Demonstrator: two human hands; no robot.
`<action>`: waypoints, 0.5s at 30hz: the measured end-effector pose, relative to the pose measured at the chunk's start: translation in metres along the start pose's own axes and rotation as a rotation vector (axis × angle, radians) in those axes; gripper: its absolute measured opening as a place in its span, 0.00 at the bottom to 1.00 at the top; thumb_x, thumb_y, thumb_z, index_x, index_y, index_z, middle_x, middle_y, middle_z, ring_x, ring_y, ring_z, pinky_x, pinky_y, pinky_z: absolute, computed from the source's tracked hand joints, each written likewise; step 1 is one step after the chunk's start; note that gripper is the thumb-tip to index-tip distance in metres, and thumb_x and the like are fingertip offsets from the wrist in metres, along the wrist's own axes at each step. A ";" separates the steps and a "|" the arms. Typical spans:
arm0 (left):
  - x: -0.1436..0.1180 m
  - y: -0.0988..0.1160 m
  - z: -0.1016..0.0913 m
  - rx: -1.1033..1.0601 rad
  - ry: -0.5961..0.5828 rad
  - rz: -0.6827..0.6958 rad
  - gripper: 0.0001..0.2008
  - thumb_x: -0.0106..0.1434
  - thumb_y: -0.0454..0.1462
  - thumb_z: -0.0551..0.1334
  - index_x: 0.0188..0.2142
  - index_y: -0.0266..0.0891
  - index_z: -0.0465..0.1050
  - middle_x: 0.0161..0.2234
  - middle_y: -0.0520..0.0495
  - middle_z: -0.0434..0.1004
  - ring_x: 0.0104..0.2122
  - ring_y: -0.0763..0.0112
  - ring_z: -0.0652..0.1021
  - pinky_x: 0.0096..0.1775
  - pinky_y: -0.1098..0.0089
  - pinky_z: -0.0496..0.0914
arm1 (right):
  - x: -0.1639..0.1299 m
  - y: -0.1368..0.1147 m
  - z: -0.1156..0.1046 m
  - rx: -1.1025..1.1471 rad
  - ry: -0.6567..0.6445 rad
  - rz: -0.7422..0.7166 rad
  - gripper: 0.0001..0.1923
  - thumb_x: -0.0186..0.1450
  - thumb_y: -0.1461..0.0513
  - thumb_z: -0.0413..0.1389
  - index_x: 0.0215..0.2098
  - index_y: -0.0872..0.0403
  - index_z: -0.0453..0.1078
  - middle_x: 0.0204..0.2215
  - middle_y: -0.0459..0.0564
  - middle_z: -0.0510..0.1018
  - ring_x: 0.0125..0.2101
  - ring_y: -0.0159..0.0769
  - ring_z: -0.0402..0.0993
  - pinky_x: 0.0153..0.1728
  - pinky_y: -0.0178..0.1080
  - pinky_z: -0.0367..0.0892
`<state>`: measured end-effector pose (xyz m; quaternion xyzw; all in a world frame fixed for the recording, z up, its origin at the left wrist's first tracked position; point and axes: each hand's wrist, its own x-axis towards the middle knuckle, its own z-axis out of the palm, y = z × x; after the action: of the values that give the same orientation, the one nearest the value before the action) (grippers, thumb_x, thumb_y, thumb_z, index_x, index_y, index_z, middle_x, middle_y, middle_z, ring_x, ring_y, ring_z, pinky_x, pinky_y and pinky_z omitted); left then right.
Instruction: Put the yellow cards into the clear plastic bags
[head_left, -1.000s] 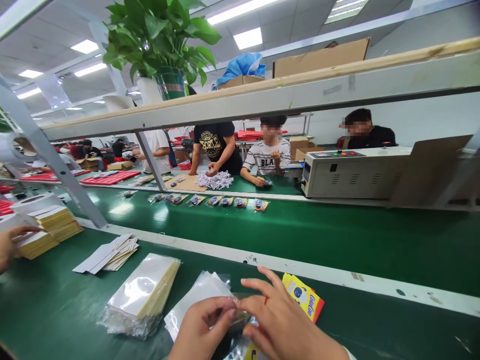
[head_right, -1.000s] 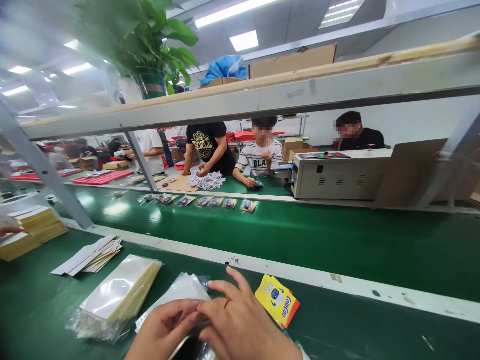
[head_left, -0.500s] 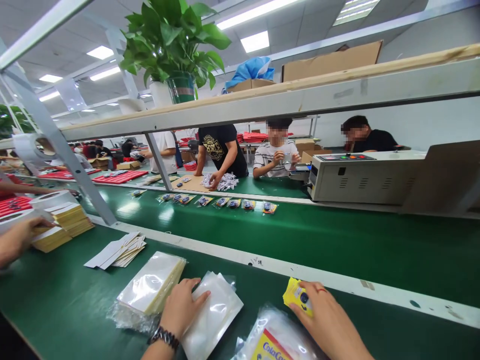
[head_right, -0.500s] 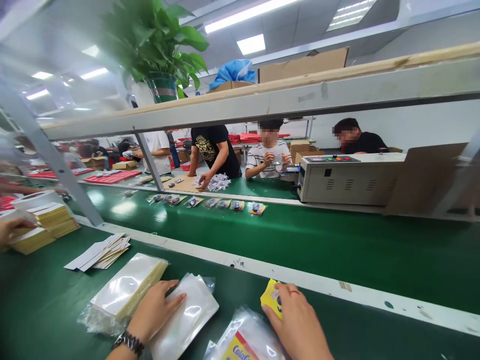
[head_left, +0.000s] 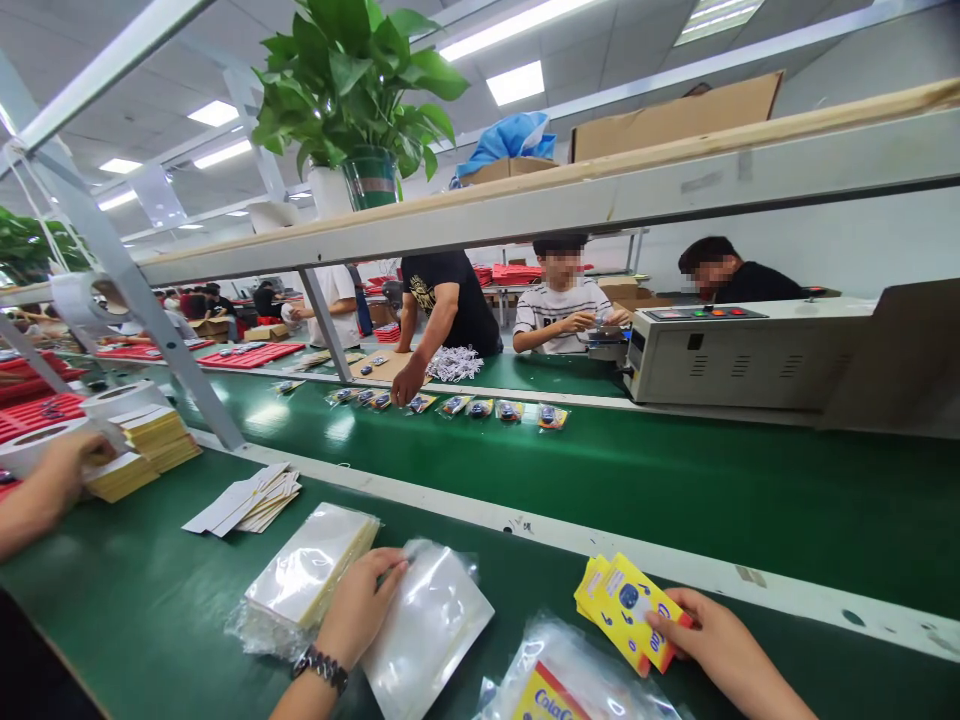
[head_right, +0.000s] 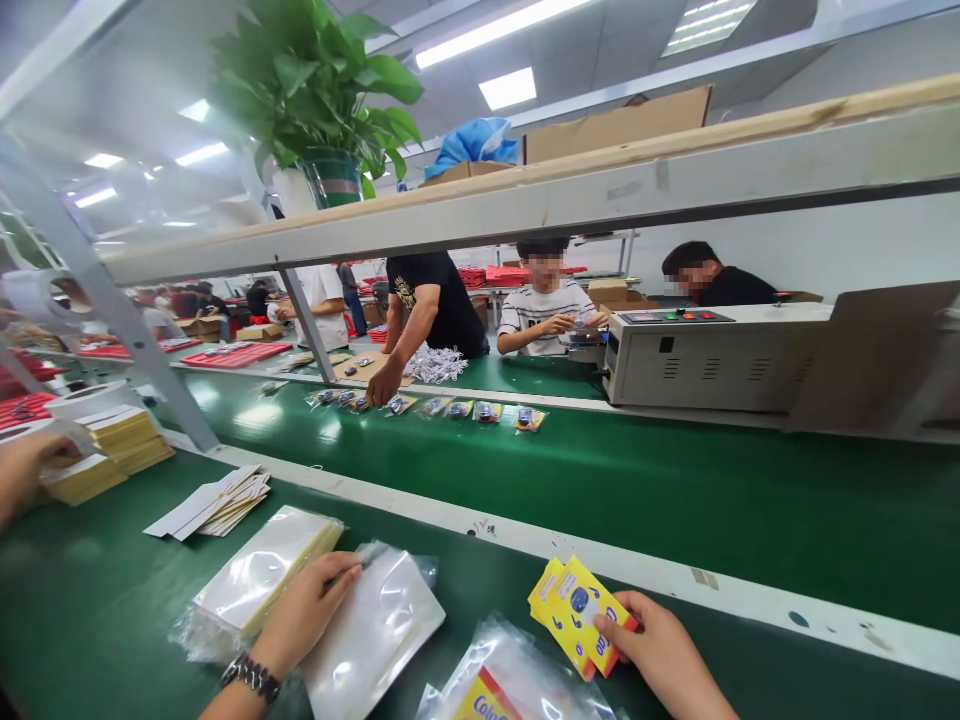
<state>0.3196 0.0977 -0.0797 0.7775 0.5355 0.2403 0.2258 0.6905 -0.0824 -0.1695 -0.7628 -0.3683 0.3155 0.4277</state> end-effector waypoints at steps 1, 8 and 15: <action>-0.001 0.000 0.000 -0.010 0.008 0.004 0.17 0.59 0.41 0.56 0.38 0.37 0.81 0.47 0.39 0.82 0.50 0.53 0.77 0.56 0.56 0.66 | -0.001 -0.001 -0.003 -0.003 -0.008 0.002 0.17 0.54 0.47 0.53 0.30 0.52 0.70 0.28 0.52 0.83 0.29 0.46 0.80 0.28 0.40 0.70; -0.010 0.006 -0.006 -0.151 -0.020 -0.022 0.14 0.58 0.45 0.59 0.33 0.41 0.80 0.37 0.42 0.86 0.42 0.51 0.82 0.47 0.55 0.74 | -0.014 -0.018 -0.014 -0.065 0.073 -0.022 0.20 0.59 0.44 0.48 0.37 0.48 0.65 0.29 0.50 0.79 0.26 0.43 0.77 0.23 0.40 0.70; -0.013 0.020 -0.003 -0.139 -0.142 0.044 0.20 0.66 0.44 0.48 0.40 0.37 0.75 0.35 0.42 0.86 0.37 0.63 0.84 0.39 0.68 0.78 | -0.031 -0.049 0.007 0.227 0.162 -0.113 0.19 0.60 0.49 0.49 0.45 0.48 0.57 0.22 0.42 0.73 0.18 0.39 0.73 0.23 0.40 0.70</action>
<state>0.3281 0.0790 -0.0672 0.7867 0.4829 0.2259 0.3113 0.6545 -0.0873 -0.1241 -0.7105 -0.3370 0.2678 0.5566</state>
